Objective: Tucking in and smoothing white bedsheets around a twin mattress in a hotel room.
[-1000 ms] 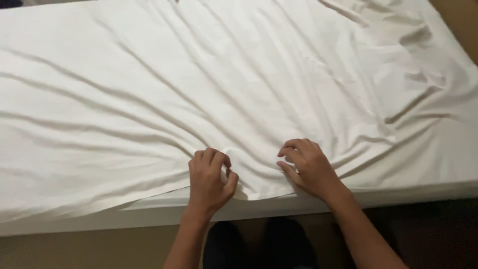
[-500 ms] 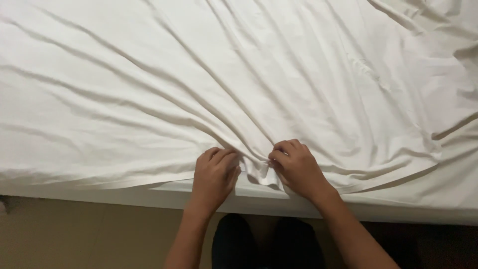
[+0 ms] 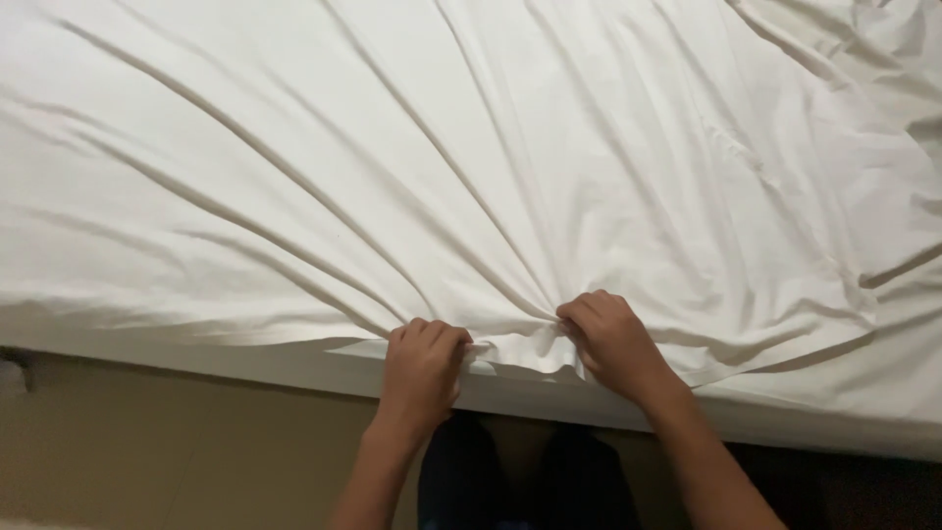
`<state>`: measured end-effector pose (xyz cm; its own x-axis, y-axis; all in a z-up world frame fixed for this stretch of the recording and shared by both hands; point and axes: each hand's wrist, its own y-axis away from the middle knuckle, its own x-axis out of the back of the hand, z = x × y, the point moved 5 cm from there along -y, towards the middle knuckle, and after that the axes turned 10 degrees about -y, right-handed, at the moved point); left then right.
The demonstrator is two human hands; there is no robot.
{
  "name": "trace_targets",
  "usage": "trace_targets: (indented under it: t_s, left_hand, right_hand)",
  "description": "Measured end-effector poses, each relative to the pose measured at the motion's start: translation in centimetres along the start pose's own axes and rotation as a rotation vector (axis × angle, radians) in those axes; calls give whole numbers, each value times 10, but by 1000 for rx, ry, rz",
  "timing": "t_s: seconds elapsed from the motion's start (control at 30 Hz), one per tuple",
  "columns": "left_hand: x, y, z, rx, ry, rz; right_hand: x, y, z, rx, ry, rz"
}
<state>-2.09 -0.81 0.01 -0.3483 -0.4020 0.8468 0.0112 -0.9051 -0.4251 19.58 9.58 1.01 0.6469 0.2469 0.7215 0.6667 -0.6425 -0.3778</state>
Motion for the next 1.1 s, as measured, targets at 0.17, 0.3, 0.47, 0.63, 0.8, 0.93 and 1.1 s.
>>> trace_targets:
  t_s: [0.17, 0.3, 0.47, 0.63, 0.8, 0.93, 1.1]
  left_hand:
    - [16, 11, 15, -4, 17, -3]
    - [17, 20, 21, -18, 60, 26]
    - [26, 12, 12, 54, 162, -71]
    - [36, 4, -16, 199, 359, -128]
    - [56, 7, -41, 124, -108, -25]
    - [68, 13, -59, 177, -151, 13]
    - [70, 23, -77, 104, -175, 126]
  right_hand:
    - [7, 9, -4, -40, -7, -52]
    - [7, 18, -6, -2, 34, -54]
    - [6, 12, -9, -98, 41, -115]
    - [0, -9, -27, -80, 41, -11]
    - [-36, -38, -55, 127, -35, -14]
    - [-61, -58, -84, 210, -56, -56]
    - [-99, -53, -73, 245, -49, -109]
